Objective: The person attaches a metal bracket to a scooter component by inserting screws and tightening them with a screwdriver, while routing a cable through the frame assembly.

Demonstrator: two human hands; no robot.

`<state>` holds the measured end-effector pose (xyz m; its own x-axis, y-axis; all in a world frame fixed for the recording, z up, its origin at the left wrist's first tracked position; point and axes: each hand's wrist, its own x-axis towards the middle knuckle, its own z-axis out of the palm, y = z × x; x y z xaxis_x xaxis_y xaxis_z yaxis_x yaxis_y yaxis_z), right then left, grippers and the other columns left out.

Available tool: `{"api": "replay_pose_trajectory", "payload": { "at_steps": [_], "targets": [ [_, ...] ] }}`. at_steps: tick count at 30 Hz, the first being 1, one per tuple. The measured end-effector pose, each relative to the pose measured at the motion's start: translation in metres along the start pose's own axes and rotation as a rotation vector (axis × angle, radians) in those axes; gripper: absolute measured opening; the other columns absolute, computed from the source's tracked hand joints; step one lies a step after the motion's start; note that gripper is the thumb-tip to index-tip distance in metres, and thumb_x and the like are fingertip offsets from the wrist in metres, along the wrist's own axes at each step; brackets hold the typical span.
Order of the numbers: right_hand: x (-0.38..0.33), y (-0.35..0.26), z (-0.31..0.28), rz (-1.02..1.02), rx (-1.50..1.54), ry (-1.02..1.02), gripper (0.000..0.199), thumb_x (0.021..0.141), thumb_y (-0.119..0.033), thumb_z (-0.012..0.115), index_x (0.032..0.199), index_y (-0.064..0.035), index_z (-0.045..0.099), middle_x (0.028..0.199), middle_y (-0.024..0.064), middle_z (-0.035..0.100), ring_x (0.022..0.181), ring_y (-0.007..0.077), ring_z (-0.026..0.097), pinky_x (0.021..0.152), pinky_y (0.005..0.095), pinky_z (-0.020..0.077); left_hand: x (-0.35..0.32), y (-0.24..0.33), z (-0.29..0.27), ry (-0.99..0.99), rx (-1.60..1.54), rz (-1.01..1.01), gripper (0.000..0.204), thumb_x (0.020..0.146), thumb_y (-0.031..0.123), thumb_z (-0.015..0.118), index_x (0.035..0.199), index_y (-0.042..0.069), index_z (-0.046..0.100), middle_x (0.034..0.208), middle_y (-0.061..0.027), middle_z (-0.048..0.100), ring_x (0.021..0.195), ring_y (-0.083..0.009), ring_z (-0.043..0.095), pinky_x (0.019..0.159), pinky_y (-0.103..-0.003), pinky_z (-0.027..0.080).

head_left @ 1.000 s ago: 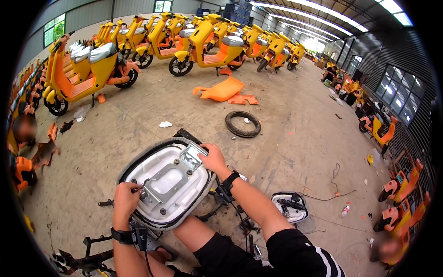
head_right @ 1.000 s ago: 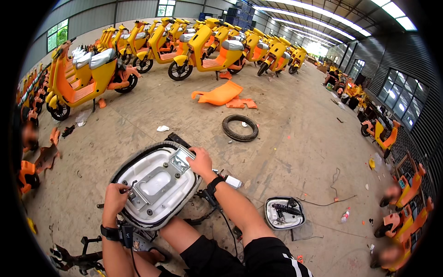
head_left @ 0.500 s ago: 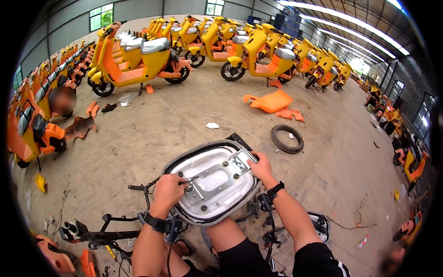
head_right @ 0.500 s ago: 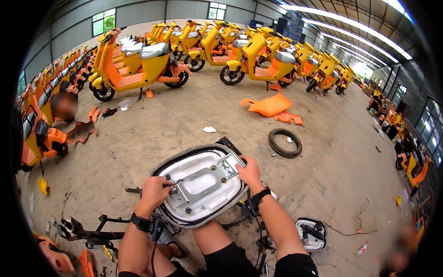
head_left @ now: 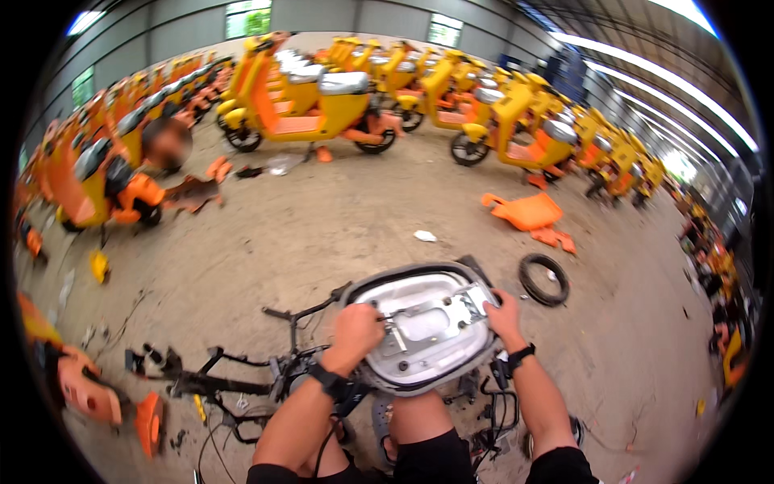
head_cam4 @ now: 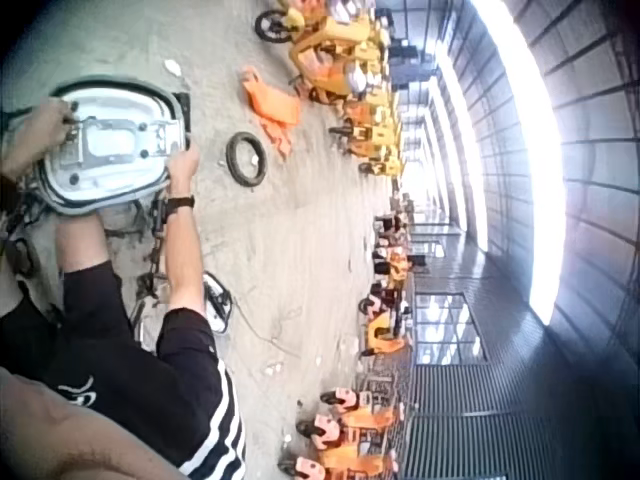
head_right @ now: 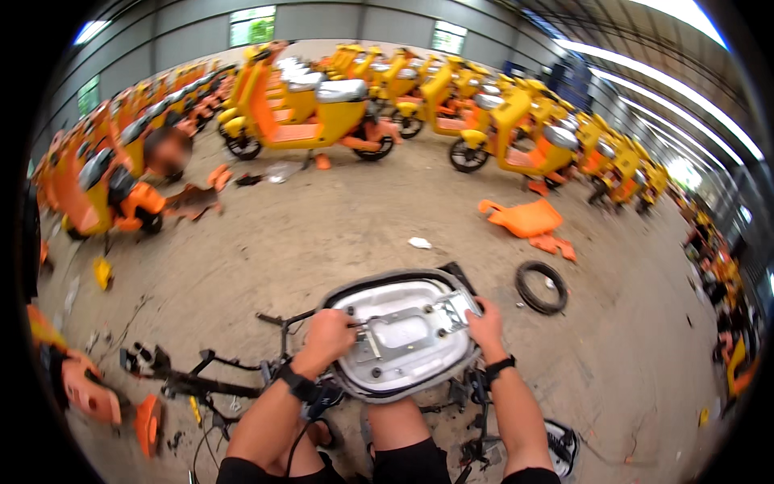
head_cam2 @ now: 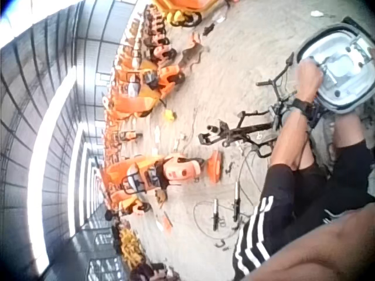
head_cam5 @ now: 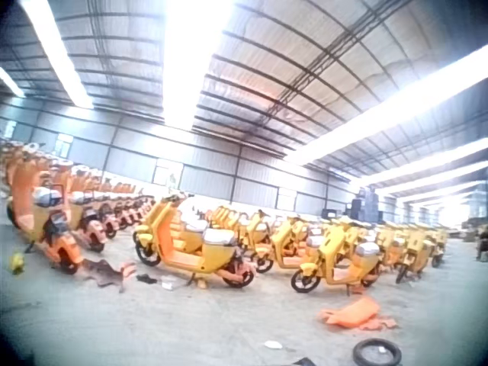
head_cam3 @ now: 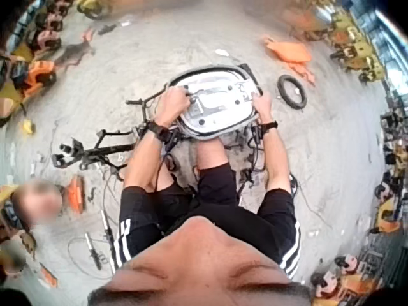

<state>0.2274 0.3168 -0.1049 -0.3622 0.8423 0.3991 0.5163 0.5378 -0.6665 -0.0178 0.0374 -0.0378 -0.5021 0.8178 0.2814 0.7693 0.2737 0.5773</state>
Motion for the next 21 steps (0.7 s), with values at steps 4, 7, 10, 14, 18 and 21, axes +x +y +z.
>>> {"api": "replay_pose_trajectory", "payload": {
  "at_steps": [4, 7, 10, 14, 18, 21],
  "targets": [
    [0.002, 0.013, 0.0, -0.008, -0.005, -0.006, 0.041, 0.074, -0.014, 0.072, 0.112, 0.0024, 0.065, 0.103, 0.0192, 0.068, 0.096, 0.028, 0.065, 0.089, 0.0369, 0.0489, 0.002, -0.005, 0.015, 0.053, 0.009, 0.021, 0.013, 0.07, 0.011, 0.065, 0.07, -0.001, 0.069, 0.075, -0.0222, 0.065, 0.073, -0.0397, 0.065, 0.069, -0.048, 0.053],
    [0.004, 0.017, -0.001, -0.027, -0.041, -0.002, 0.04, 0.074, -0.012, 0.071, 0.111, 0.0017, 0.065, 0.1, 0.0167, 0.068, 0.093, 0.0252, 0.065, 0.086, 0.036, 0.0497, -0.001, 0.002, 0.012, 0.06, 0.031, -0.018, 0.011, 0.071, 0.008, 0.062, 0.073, -0.002, 0.067, 0.078, -0.0225, 0.066, 0.074, -0.0394, 0.066, 0.068, -0.048, 0.054],
    [0.002, 0.012, -0.005, 0.004, 0.021, -0.034, 0.039, 0.075, -0.011, 0.071, 0.111, 0.0013, 0.064, 0.099, 0.0161, 0.068, 0.091, 0.0247, 0.065, 0.084, 0.0359, 0.0502, -0.002, 0.007, 0.007, 0.049, 0.013, -0.016, 0.01, 0.071, 0.007, 0.063, 0.074, -0.002, 0.067, 0.079, -0.0231, 0.066, 0.076, -0.0394, 0.066, 0.068, -0.047, 0.054],
    [0.002, 0.006, -0.003, 0.012, -0.014, -0.028, 0.038, 0.076, -0.011, 0.07, 0.111, 0.0013, 0.064, 0.099, 0.0163, 0.068, 0.09, 0.0253, 0.065, 0.085, 0.036, 0.0499, -0.004, 0.006, 0.009, 0.057, 0.014, -0.045, 0.01, 0.073, 0.01, 0.066, 0.075, 0.001, 0.07, 0.076, -0.0228, 0.065, 0.075, -0.0401, 0.065, 0.067, -0.048, 0.052],
    [0.001, -0.004, -0.006, -0.014, -0.046, -0.042, 0.036, 0.076, -0.012, 0.069, 0.11, -0.0001, 0.064, 0.099, 0.0164, 0.067, 0.092, 0.0279, 0.064, 0.086, 0.0366, 0.049, -0.002, 0.006, 0.009, 0.064, 0.011, -0.042, 0.01, 0.073, 0.011, 0.067, 0.075, 0.002, 0.072, 0.076, -0.0227, 0.065, 0.074, -0.0407, 0.064, 0.067, -0.049, 0.052],
    [0.001, -0.003, -0.005, -0.003, -0.05, -0.035, 0.036, 0.076, -0.012, 0.069, 0.11, -0.0007, 0.064, 0.101, 0.0174, 0.066, 0.094, 0.0285, 0.064, 0.088, 0.0371, 0.0483, -0.001, 0.008, 0.008, 0.061, 0.022, -0.053, 0.011, 0.074, 0.011, 0.066, 0.077, 0.003, 0.073, 0.078, -0.0222, 0.066, 0.074, -0.0401, 0.065, 0.068, -0.049, 0.052]
  ]
}}
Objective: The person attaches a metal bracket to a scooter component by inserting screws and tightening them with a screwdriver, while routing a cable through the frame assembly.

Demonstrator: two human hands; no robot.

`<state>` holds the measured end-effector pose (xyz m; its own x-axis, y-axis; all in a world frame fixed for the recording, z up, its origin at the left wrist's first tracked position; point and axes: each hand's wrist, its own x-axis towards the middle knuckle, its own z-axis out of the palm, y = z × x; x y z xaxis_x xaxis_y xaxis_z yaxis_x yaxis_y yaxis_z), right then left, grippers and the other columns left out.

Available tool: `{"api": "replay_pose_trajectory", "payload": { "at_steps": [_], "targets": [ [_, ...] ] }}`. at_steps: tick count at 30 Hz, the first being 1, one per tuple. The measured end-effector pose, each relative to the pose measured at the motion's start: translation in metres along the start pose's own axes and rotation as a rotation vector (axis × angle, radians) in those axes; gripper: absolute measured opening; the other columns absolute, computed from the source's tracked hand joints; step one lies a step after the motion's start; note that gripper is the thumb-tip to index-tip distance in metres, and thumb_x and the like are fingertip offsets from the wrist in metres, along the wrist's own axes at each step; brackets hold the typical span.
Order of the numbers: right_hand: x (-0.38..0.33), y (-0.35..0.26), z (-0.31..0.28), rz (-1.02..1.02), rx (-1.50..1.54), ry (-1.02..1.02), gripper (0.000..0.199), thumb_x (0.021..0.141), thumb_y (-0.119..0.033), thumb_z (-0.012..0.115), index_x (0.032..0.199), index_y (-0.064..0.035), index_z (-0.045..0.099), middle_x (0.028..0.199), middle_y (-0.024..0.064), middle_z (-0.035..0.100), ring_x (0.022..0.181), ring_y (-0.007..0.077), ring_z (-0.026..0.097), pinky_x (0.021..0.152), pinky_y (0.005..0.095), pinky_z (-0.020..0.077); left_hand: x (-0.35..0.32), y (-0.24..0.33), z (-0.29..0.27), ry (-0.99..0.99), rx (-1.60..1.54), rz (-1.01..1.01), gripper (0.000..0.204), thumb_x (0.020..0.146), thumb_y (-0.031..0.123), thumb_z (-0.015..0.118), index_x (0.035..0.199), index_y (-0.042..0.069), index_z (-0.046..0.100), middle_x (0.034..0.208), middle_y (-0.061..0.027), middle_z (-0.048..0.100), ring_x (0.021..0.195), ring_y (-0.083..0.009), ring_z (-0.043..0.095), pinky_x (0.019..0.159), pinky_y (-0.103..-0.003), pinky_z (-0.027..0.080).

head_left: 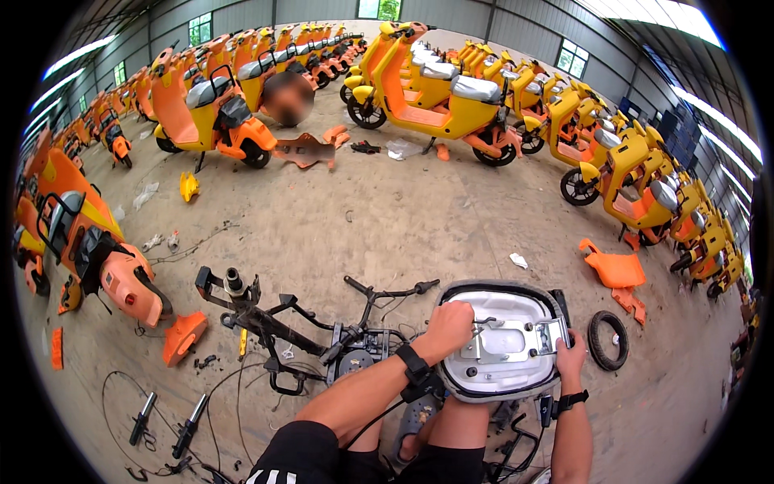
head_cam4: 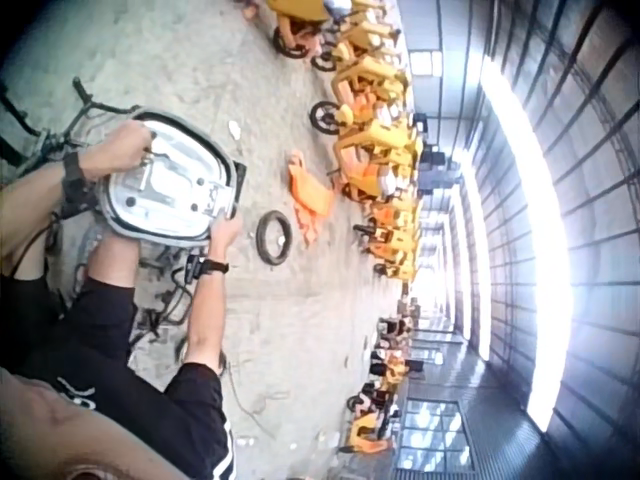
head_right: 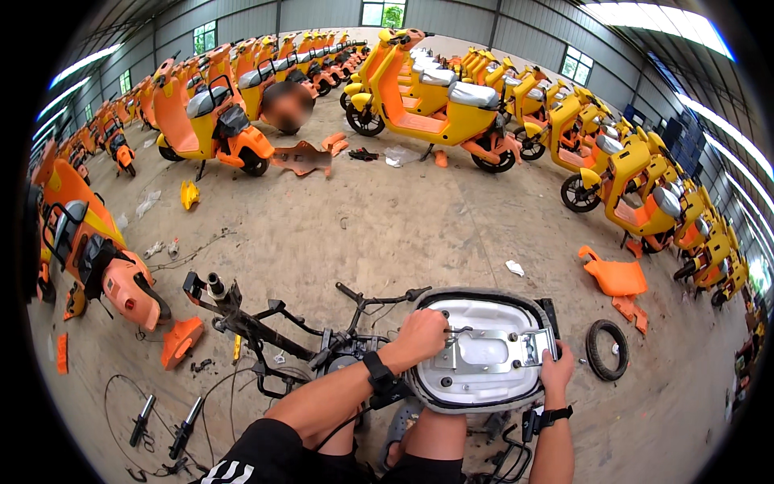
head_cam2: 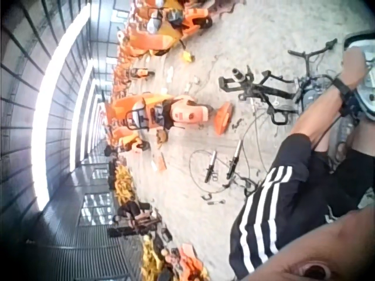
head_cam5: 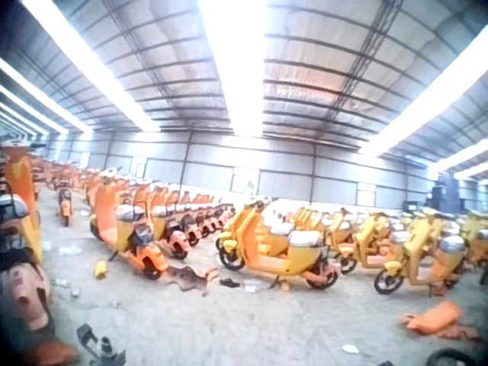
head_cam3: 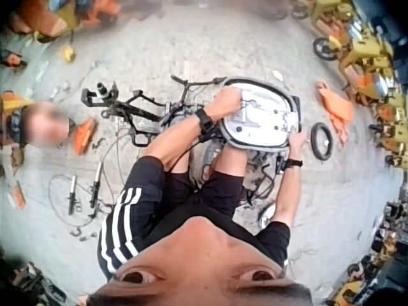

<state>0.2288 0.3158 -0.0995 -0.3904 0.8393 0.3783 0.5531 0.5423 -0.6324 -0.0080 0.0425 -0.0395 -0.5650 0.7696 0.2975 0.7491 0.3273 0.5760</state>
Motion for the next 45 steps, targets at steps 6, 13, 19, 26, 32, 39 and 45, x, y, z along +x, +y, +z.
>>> {"api": "replay_pose_trajectory", "payload": {
  "at_steps": [6, 13, 19, 26, 32, 39, 45],
  "targets": [
    [0.0, 0.005, 0.004, 0.028, -0.005, 0.03, 0.045, 0.077, -0.012, 0.068, 0.119, -0.0005, 0.06, 0.108, 0.0188, 0.065, 0.1, 0.0299, 0.063, 0.091, 0.0376, 0.0473, 0.001, -0.006, -0.003, -0.099, -0.062, -0.014, 0.017, 0.076, 0.016, 0.068, 0.087, 0.007, 0.075, 0.082, -0.0203, 0.067, 0.08, -0.037, 0.065, 0.072, -0.045, 0.052],
    [0.003, 0.017, 0.006, -0.029, 0.022, 0.003, 0.048, 0.077, -0.014, 0.068, 0.122, 0.0001, 0.059, 0.112, 0.0204, 0.065, 0.104, 0.0309, 0.062, 0.092, 0.038, 0.0474, -0.007, -0.007, -0.047, 0.056, -0.151, -0.276, 0.039, 0.077, 0.032, 0.074, 0.098, 0.0, 0.069, 0.087, -0.0234, 0.067, 0.086, -0.0383, 0.065, 0.076, -0.045, 0.052],
    [-0.001, -0.004, -0.001, 0.047, -0.004, 0.012, 0.041, 0.077, -0.017, 0.069, 0.115, -0.0002, 0.064, 0.108, 0.0212, 0.067, 0.101, 0.0315, 0.064, 0.091, 0.0369, 0.0479, -0.018, -0.033, -0.05, 0.018, -0.033, -0.278, 0.041, 0.077, 0.036, 0.073, 0.088, -0.003, 0.07, 0.078, -0.0263, 0.065, 0.079, -0.0415, 0.065, 0.07, -0.045, 0.052],
    [-0.001, -0.003, -0.005, 0.087, 0.103, -0.049, 0.043, 0.075, -0.021, 0.073, 0.116, -0.0096, 0.068, 0.115, 0.0195, 0.062, 0.105, 0.0362, 0.06, 0.091, 0.0405, 0.0476, -0.023, -0.05, -0.042, -0.028, -0.141, -0.242, 0.039, 0.079, 0.029, 0.069, 0.074, -0.01, 0.062, 0.057, -0.0226, 0.054, 0.051, -0.031, 0.055, 0.055, -0.039, 0.044],
    [-0.008, -0.02, -0.008, -0.04, -0.178, -0.008, 0.042, 0.082, -0.023, 0.067, 0.121, -0.0105, 0.064, 0.119, 0.0176, 0.061, 0.109, 0.0354, 0.057, 0.094, 0.0433, 0.0453, -0.025, -0.04, -0.044, 0.044, -0.146, -0.229, 0.036, 0.08, 0.027, 0.069, 0.071, -0.008, 0.063, 0.064, -0.0275, 0.057, 0.064, -0.0438, 0.059, 0.059, -0.045, 0.047],
    [-0.019, -0.034, -0.011, -0.106, -0.318, 0.005, 0.037, 0.085, -0.02, 0.063, 0.121, -0.0124, 0.064, 0.121, 0.0087, 0.06, 0.114, 0.029, 0.053, 0.099, 0.0474, 0.0365, -0.023, -0.028, -0.05, 0.094, -0.223, -0.286, 0.03, 0.082, 0.023, 0.067, 0.078, -0.007, 0.067, 0.068, -0.0264, 0.061, 0.067, -0.0423, 0.062, 0.061, -0.044, 0.048],
    [-0.019, -0.019, -0.013, -0.29, -0.401, 0.116, 0.033, 0.081, -0.013, 0.062, 0.114, -0.012, 0.067, 0.112, 0.0049, 0.066, 0.109, 0.0241, 0.056, 0.096, 0.0479, 0.0347, -0.016, -0.031, -0.035, 0.119, -0.214, -0.236, 0.027, 0.083, 0.021, 0.066, 0.081, -0.005, 0.068, 0.068, -0.0246, 0.062, 0.065, -0.0383, 0.064, 0.061, -0.042, 0.049]
  ]
}}
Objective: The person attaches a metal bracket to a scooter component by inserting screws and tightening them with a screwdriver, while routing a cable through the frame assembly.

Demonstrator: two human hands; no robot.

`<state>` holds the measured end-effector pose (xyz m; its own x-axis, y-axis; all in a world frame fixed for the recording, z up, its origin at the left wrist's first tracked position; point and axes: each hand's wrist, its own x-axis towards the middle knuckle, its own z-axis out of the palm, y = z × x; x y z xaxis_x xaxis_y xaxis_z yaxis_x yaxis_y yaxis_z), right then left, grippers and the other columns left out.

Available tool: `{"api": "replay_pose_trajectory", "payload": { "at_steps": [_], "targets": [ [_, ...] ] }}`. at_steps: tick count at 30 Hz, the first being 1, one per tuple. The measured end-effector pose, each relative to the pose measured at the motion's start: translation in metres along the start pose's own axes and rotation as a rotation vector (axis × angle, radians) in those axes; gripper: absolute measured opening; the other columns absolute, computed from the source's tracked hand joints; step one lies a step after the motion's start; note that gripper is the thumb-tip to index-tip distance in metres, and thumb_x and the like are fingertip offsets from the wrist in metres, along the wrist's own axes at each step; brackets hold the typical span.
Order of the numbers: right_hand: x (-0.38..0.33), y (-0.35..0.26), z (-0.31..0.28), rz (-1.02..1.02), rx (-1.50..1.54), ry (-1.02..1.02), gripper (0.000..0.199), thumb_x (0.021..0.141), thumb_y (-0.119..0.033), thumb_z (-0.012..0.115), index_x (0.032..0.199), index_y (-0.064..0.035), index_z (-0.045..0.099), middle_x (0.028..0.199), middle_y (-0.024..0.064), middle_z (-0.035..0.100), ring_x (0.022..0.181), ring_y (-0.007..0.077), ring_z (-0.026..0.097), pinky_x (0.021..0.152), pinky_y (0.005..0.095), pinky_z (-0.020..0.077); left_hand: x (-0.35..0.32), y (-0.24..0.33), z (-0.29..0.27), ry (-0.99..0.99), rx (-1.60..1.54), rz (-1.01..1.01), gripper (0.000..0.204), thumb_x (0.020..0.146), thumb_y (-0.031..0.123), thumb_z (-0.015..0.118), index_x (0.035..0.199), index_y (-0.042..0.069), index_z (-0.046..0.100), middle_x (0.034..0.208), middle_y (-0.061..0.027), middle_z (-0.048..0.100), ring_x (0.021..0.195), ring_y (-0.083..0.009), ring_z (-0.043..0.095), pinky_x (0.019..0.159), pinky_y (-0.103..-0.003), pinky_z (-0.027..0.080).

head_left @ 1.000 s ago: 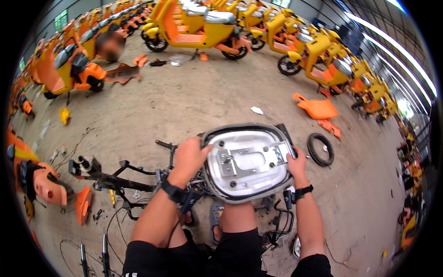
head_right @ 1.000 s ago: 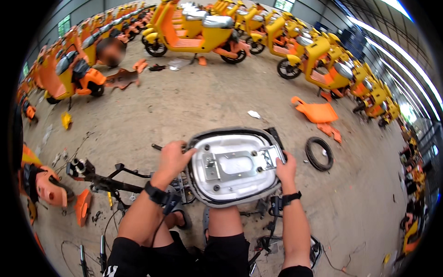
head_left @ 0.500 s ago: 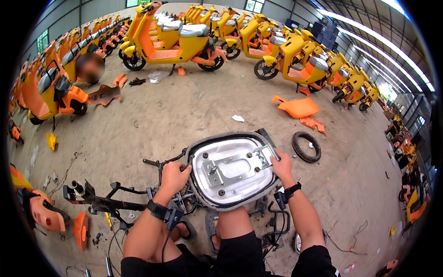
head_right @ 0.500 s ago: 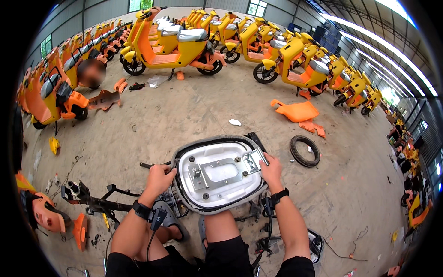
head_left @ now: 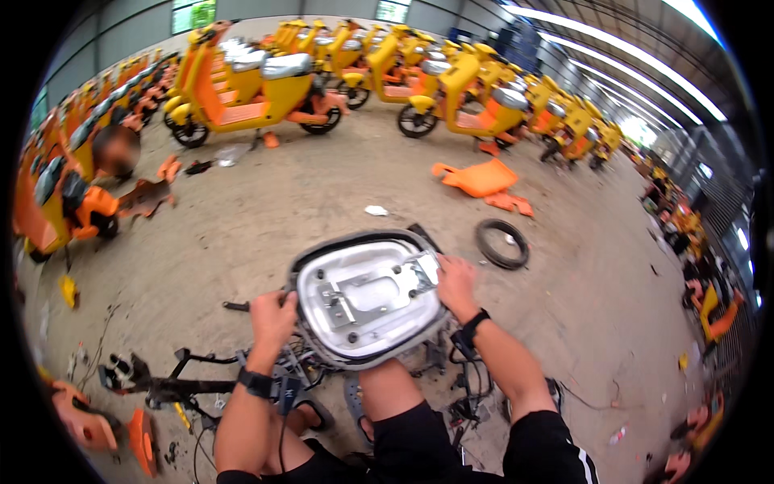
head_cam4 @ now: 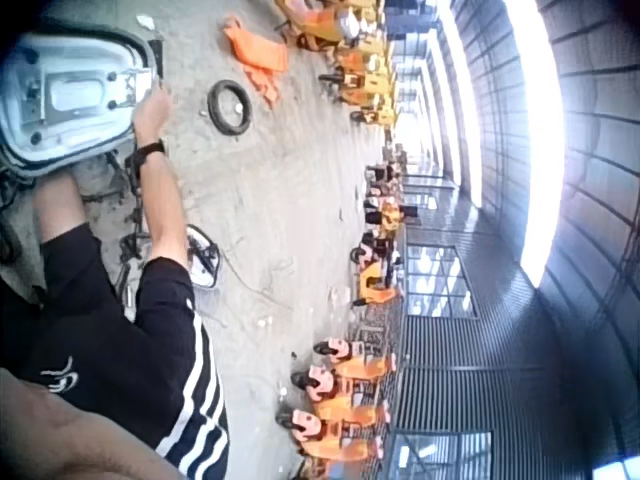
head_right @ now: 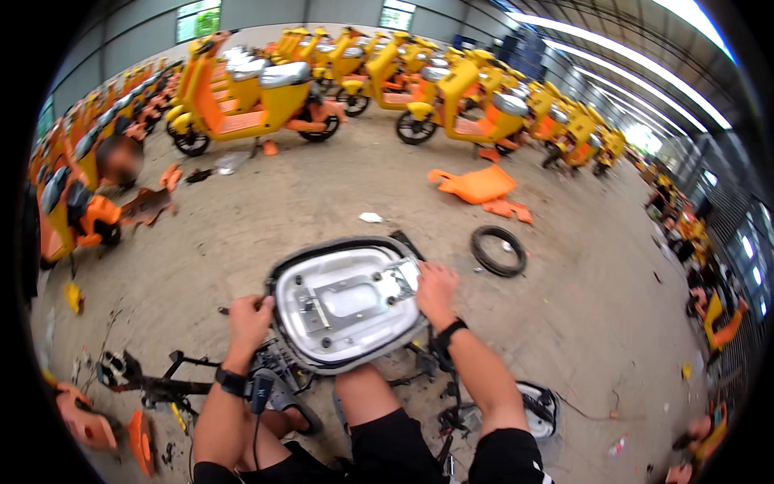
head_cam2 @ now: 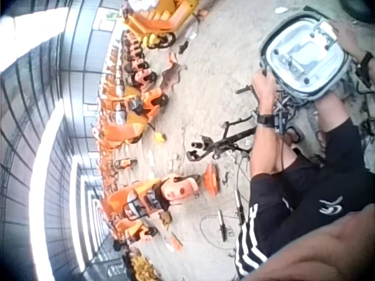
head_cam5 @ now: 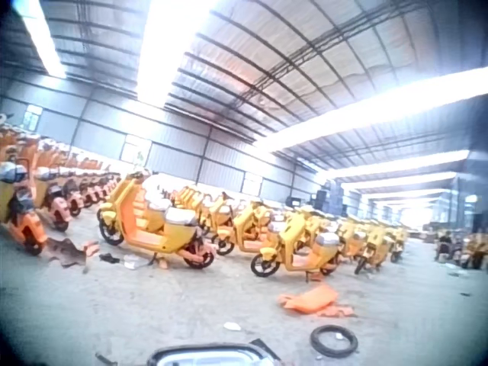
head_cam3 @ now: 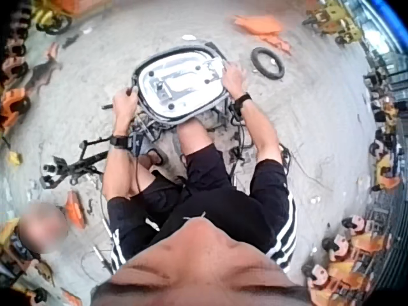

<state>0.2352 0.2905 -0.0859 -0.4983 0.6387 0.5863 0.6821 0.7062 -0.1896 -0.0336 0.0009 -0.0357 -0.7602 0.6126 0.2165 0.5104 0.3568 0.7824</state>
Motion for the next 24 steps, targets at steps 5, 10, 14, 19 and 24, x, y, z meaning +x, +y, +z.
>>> {"api": "replay_pose_trajectory", "payload": {
  "at_steps": [5, 10, 14, 19, 24],
  "targets": [
    [0.007, -0.014, 0.008, 0.047, 0.091, 0.001, 0.029, 0.081, -0.009, 0.061, 0.109, -0.0091, 0.068, 0.104, 0.0064, 0.069, 0.099, 0.025, 0.06, 0.092, 0.0429, 0.038, 0.001, -0.01, -0.005, 0.037, 0.001, 0.003, 0.026, 0.084, 0.017, 0.066, 0.079, -0.008, 0.066, 0.064, -0.0231, 0.062, 0.056, -0.0306, 0.061, 0.057, -0.039, 0.046],
    [0.006, -0.017, -0.006, 0.027, 0.063, -0.035, 0.027, 0.082, -0.008, 0.058, 0.107, -0.009, 0.069, 0.099, 0.0068, 0.07, 0.096, 0.0257, 0.061, 0.089, 0.0423, 0.0387, 0.004, -0.015, 0.0, 0.055, 0.023, 0.023, 0.03, 0.085, 0.017, 0.065, 0.073, -0.01, 0.058, 0.056, -0.0218, 0.05, 0.049, -0.0212, 0.046, 0.052, -0.038, 0.038],
    [0.009, -0.014, -0.01, -0.048, 0.0, -0.014, 0.026, 0.083, -0.009, 0.055, 0.104, -0.0096, 0.069, 0.096, 0.0053, 0.07, 0.093, 0.0251, 0.062, 0.087, 0.0419, 0.0388, 0.004, -0.022, 0.01, 0.134, -0.015, 0.034, 0.03, 0.086, 0.017, 0.064, 0.075, -0.01, 0.056, 0.055, -0.018, 0.046, 0.052, -0.016, 0.041, 0.053, -0.038, 0.037],
    [0.025, -0.015, -0.017, -0.078, 0.061, 0.158, 0.03, 0.077, -0.004, 0.056, 0.103, -0.0105, 0.07, 0.095, 0.0052, 0.068, 0.09, 0.0239, 0.061, 0.084, 0.0409, 0.0374, 0.005, -0.022, 0.01, 0.085, -0.037, 0.024, 0.029, 0.088, 0.014, 0.063, 0.077, -0.012, 0.056, 0.056, -0.0123, 0.047, 0.056, -0.0126, 0.039, 0.053, -0.035, 0.037],
    [0.04, -0.003, -0.016, 0.009, 0.132, 0.092, 0.03, 0.079, -0.005, 0.057, 0.107, -0.0077, 0.069, 0.099, 0.0088, 0.068, 0.096, 0.0295, 0.06, 0.084, 0.0421, 0.0443, 0.018, -0.03, 0.028, -0.008, 0.1, 0.052, 0.031, 0.087, 0.018, 0.064, 0.077, -0.011, 0.058, 0.058, -0.0229, 0.049, 0.053, -0.0279, 0.051, 0.055, -0.041, 0.039]
  ]
}}
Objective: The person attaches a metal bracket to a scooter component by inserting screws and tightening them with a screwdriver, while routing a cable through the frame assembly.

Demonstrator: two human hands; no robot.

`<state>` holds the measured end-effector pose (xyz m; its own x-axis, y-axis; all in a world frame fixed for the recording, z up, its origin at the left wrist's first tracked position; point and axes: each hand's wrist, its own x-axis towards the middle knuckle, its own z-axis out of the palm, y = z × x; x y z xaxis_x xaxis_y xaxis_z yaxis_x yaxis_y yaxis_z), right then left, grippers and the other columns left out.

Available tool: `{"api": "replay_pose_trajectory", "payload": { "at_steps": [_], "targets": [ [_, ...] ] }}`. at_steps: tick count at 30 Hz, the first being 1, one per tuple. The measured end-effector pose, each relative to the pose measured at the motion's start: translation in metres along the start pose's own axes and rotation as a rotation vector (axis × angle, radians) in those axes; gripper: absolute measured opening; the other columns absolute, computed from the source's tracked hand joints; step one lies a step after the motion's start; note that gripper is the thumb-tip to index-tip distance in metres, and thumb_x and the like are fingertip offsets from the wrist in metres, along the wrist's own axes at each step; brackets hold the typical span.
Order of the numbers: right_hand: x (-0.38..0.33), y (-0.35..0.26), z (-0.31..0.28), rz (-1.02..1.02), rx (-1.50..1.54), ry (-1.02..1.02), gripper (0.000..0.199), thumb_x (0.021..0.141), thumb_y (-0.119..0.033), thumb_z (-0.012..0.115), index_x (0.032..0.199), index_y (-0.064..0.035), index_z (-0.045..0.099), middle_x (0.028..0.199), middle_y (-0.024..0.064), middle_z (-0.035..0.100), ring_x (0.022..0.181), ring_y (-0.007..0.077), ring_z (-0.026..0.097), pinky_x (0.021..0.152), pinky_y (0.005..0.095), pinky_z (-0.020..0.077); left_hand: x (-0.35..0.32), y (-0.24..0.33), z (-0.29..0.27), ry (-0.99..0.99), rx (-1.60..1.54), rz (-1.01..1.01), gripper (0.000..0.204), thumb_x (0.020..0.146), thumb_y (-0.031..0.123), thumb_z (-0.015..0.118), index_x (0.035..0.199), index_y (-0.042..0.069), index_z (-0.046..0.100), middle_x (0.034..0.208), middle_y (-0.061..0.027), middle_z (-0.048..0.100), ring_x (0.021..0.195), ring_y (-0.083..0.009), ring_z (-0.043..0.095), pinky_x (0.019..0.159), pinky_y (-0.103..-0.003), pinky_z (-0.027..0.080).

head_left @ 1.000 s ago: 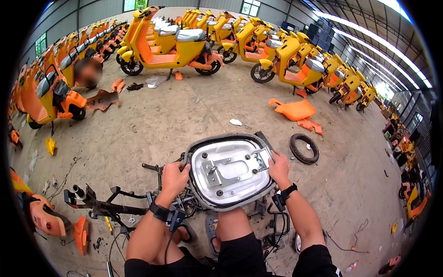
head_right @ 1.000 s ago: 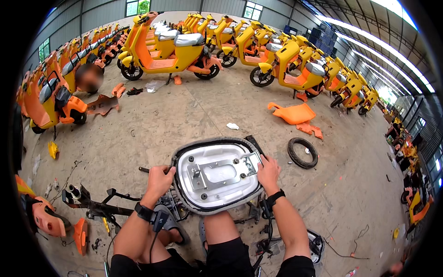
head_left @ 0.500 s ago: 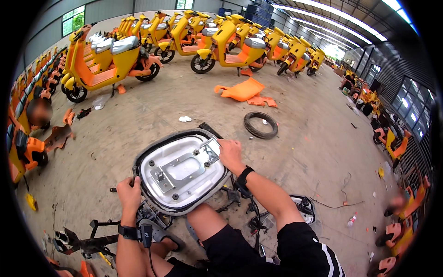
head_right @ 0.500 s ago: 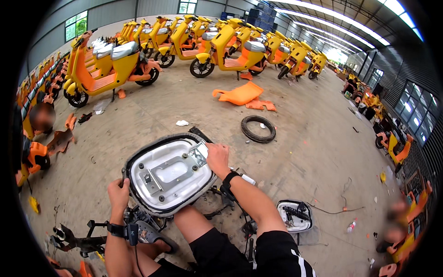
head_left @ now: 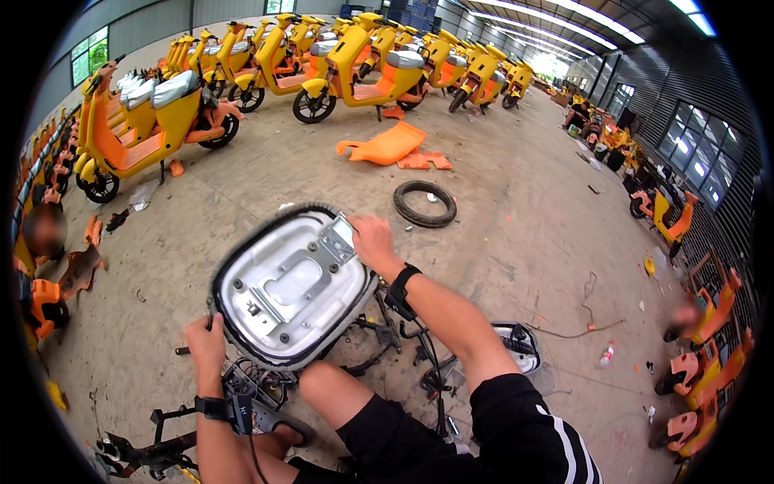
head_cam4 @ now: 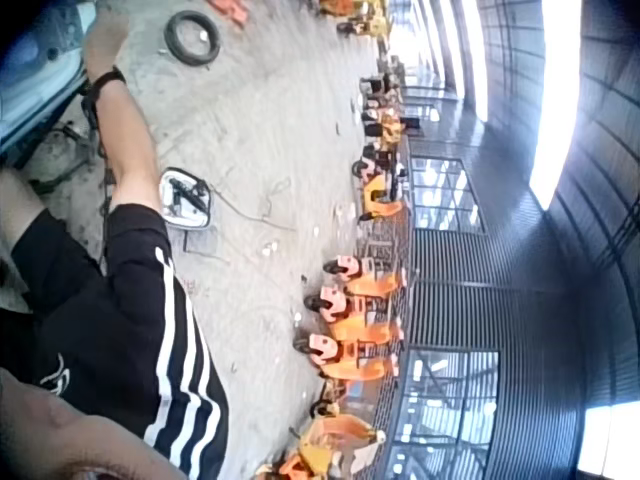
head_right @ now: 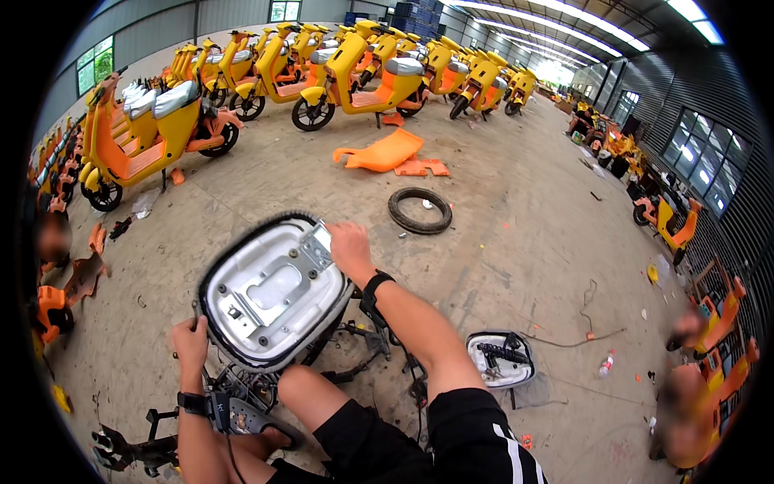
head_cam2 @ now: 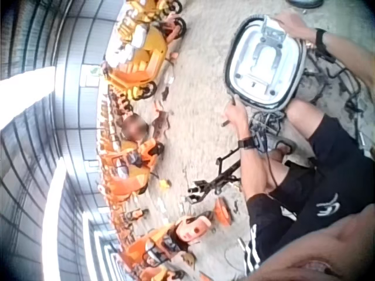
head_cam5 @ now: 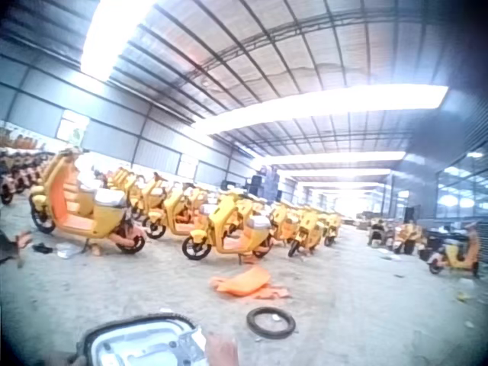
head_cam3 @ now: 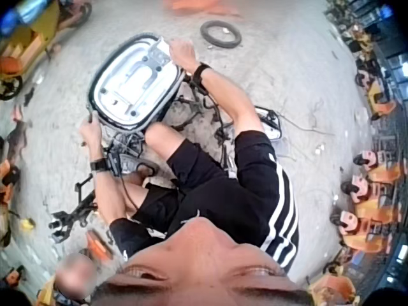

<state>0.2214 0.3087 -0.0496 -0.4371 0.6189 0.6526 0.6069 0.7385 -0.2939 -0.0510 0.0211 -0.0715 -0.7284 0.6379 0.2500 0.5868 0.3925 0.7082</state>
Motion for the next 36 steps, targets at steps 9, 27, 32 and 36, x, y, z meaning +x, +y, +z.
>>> {"api": "replay_pose_trajectory", "payload": {
  "at_steps": [9, 27, 32, 36],
  "targets": [
    [0.002, 0.019, 0.007, 0.105, 0.232, 0.03, 0.031, 0.08, -0.001, 0.054, 0.108, -0.0045, 0.066, 0.103, 0.0153, 0.066, 0.095, 0.0365, 0.059, 0.085, 0.0443, 0.0473, 0.016, -0.012, 0.015, -0.062, 0.045, 0.101, 0.032, 0.085, 0.024, 0.066, 0.08, -0.008, 0.064, 0.067, -0.0258, 0.057, 0.065, -0.0425, 0.058, 0.061, -0.045, 0.043],
    [0.011, 0.006, 0.015, 0.111, -0.151, -0.282, 0.056, 0.085, -0.023, 0.059, 0.139, -0.016, 0.048, 0.109, 0.017, 0.062, 0.099, 0.0366, 0.061, 0.085, 0.0458, 0.0483, 0.001, 0.033, -0.007, 0.018, -0.244, 0.187, 0.013, 0.088, 0.011, 0.061, 0.094, 0.0, 0.06, 0.08, -0.0213, 0.064, 0.078, -0.0408, 0.061, 0.067, -0.044, 0.048],
    [0.009, 0.008, 0.01, 0.086, -0.112, -0.2, 0.056, 0.085, -0.021, 0.059, 0.14, -0.0142, 0.047, 0.11, 0.0172, 0.062, 0.1, 0.0368, 0.06, 0.086, 0.0453, 0.0479, 0.015, 0.038, -0.012, -0.227, -0.227, 0.223, 0.017, 0.086, 0.016, 0.064, 0.095, 0.002, 0.068, 0.075, -0.0204, 0.066, 0.071, -0.0381, 0.063, 0.066, -0.042, 0.049],
    [0.013, 0.008, 0.007, 0.076, -0.125, -0.262, 0.057, 0.085, -0.02, 0.059, 0.14, -0.0134, 0.046, 0.109, 0.0183, 0.061, 0.1, 0.0371, 0.06, 0.087, 0.0454, 0.0477, 0.022, 0.046, -0.011, -0.295, -0.185, 0.231, 0.018, 0.085, 0.017, 0.066, 0.094, 0.002, 0.07, 0.079, -0.02, 0.068, 0.075, -0.036, 0.066, 0.07, -0.039, 0.051]
  ]
}}
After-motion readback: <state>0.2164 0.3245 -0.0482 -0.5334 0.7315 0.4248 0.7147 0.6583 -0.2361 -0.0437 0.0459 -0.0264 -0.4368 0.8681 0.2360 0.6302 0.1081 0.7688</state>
